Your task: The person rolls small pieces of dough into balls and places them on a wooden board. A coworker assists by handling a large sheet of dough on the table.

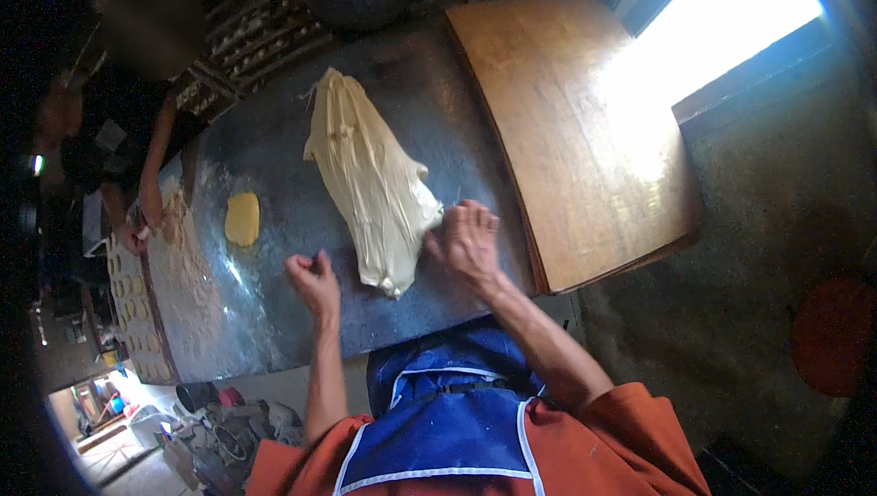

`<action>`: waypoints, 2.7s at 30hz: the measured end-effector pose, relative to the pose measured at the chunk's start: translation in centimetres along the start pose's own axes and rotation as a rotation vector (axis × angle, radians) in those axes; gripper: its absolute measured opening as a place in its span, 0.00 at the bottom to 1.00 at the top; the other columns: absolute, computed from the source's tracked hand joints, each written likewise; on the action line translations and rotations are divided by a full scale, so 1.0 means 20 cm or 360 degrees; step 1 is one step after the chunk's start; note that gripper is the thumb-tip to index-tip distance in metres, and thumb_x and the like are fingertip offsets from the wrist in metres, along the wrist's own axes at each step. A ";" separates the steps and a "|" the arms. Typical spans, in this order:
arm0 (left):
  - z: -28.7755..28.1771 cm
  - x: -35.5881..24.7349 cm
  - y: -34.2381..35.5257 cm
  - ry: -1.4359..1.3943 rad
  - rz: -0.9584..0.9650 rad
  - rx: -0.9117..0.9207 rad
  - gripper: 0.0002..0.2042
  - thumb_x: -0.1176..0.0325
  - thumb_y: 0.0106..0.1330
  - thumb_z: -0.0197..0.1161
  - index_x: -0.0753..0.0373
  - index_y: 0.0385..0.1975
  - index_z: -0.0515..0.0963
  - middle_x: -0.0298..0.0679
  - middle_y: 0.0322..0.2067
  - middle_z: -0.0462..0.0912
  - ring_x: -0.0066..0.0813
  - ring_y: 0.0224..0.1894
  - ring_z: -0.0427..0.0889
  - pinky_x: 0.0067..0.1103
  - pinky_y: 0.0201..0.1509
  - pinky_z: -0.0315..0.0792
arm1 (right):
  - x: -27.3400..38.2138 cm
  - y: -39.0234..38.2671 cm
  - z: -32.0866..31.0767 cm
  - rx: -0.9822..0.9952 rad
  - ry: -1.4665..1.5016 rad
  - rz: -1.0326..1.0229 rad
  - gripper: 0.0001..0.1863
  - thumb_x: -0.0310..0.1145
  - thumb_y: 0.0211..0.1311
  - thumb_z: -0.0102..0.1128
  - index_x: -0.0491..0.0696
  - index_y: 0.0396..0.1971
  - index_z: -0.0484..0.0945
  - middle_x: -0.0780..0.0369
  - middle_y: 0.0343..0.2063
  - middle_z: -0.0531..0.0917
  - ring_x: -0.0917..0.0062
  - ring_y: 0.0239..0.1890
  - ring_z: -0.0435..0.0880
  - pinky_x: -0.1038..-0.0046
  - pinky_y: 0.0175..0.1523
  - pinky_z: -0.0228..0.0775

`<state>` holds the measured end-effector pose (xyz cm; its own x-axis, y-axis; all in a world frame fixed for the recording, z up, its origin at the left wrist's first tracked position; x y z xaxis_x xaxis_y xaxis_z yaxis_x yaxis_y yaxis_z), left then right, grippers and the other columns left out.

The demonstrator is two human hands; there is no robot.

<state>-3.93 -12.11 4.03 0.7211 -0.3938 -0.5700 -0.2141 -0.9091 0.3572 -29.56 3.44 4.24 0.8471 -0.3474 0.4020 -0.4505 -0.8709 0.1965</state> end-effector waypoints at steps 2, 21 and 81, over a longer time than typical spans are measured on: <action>0.11 -0.12 -0.15 -0.0318 -0.0080 0.0186 0.12 0.75 0.66 0.66 0.65 0.36 0.66 0.46 0.32 0.71 0.48 0.36 0.74 0.40 0.42 0.69 | 0.09 -0.13 0.10 0.0049 0.0149 -0.0108 0.26 0.42 0.59 0.69 0.38 0.45 0.70 0.48 0.42 0.73 0.53 0.46 0.72 0.53 0.51 0.66; 0.05 0.06 -0.11 -0.0303 -0.0076 0.0238 0.13 0.77 0.62 0.67 0.62 0.39 0.68 0.45 0.34 0.75 0.46 0.37 0.77 0.39 0.46 0.71 | 0.09 -0.05 0.00 -0.0489 0.0130 -0.0224 0.14 0.25 0.55 0.66 0.44 0.35 0.68 0.54 0.29 0.70 0.57 0.32 0.70 0.56 0.38 0.62; -0.13 -0.33 -0.49 -0.0802 -0.0629 0.0308 0.06 0.75 0.68 0.63 0.64 0.42 0.79 0.37 0.36 0.84 0.23 0.36 0.84 0.23 0.45 0.79 | 0.08 -0.14 -0.38 0.0321 0.0838 -0.0199 0.30 0.33 0.53 0.78 0.39 0.55 0.76 0.50 0.47 0.78 0.55 0.51 0.78 0.59 0.59 0.72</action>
<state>-4.87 -0.19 6.15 0.3838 0.0012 -0.9234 -0.1454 -0.9874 -0.0617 -29.08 8.01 11.04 0.6127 -0.0626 0.7879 -0.2493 -0.9613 0.1175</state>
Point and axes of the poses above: each hand's wrist, its own y-axis towards the middle knuckle, its own z-axis out of the palm, x = y × z, the point moved 6 cm from there along y, towards the middle knuckle
